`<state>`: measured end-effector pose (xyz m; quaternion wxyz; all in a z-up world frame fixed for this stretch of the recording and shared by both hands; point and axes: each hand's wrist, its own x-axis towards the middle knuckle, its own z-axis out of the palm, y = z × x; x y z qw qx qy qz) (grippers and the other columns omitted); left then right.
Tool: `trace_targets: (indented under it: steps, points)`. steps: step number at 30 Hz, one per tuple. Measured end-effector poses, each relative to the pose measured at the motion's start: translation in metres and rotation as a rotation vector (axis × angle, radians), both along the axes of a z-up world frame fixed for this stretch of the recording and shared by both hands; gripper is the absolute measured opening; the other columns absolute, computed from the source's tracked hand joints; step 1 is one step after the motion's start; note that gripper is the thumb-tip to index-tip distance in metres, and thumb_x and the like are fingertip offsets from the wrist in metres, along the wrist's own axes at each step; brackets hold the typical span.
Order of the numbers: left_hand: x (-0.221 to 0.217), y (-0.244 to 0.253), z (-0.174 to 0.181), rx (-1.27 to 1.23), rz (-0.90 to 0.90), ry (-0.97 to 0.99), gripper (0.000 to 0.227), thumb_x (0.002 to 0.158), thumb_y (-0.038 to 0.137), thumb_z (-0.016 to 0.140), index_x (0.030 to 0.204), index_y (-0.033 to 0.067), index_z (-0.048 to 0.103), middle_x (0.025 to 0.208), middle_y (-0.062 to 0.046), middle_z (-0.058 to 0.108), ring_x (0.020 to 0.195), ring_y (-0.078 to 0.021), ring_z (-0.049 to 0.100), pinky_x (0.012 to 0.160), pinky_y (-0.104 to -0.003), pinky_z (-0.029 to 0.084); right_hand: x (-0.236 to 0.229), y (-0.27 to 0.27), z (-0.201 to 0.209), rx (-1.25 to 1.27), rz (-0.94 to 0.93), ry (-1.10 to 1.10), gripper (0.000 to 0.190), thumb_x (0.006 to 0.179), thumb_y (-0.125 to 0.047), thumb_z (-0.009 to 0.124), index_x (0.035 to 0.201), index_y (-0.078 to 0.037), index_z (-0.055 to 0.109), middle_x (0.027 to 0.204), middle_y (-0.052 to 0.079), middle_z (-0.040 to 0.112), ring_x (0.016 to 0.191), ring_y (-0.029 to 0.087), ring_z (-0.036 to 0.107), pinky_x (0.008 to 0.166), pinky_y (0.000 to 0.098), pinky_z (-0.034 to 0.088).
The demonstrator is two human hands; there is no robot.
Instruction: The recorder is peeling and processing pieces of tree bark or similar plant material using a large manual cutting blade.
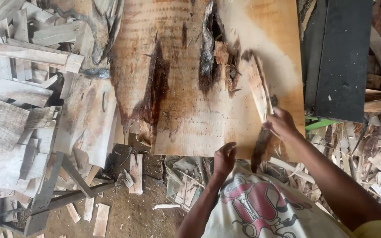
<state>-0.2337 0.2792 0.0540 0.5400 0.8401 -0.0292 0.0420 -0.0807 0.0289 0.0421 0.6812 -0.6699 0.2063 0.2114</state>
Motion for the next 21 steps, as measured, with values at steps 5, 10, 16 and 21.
trace_targets:
  steps: [5,10,16,21]
  points:
    - [-0.005,0.005,-0.004,-0.115,0.202,0.566,0.03,0.095,0.029,0.066,0.09,0.0008,0.075,0.073,-0.012,0.072,0.065,-0.0224,0.07,0.062,-0.038,0.059,-0.042,-0.027,0.052,0.213,-0.161,0.072,0.038,0.093,0.003,0.058,0.131,0.001,0.054,0.099,0.021,0.068,0.079,0.027,0.069,0.068,0.0351,0.061]
    - [-0.028,0.0,-0.03,-0.205,0.167,0.978,0.052,0.101,0.046,0.065,0.088,-0.0035,0.073,0.074,-0.011,0.069,0.063,-0.0192,0.064,0.056,-0.036,0.055,-0.025,-0.079,0.191,0.593,-0.249,-0.535,0.015,0.106,-0.008,0.071,0.118,0.0,0.066,0.1,0.015,0.071,0.091,0.022,0.071,0.086,0.0377,0.063]
    - [-0.032,-0.034,-0.032,-0.502,0.066,1.036,0.046,0.097,0.051,0.062,0.115,0.009,0.07,0.103,-0.008,0.076,0.082,-0.0189,0.074,0.07,-0.039,0.066,-0.033,-0.096,0.127,0.079,-0.156,-0.59,0.048,0.101,-0.022,0.069,0.145,-0.006,0.058,0.106,0.007,0.074,0.085,0.015,0.069,0.073,0.027,0.056]
    - [-0.048,-0.059,-0.064,-0.945,0.089,0.969,0.043,0.106,0.04,0.07,0.122,0.0002,0.068,0.105,-0.011,0.072,0.085,-0.0217,0.073,0.075,-0.037,0.062,-0.107,-0.023,0.07,-0.704,0.591,0.025,0.084,0.088,-0.05,0.07,0.156,-0.01,0.041,0.126,0.008,0.075,0.079,0.023,0.074,0.061,0.0335,0.058]
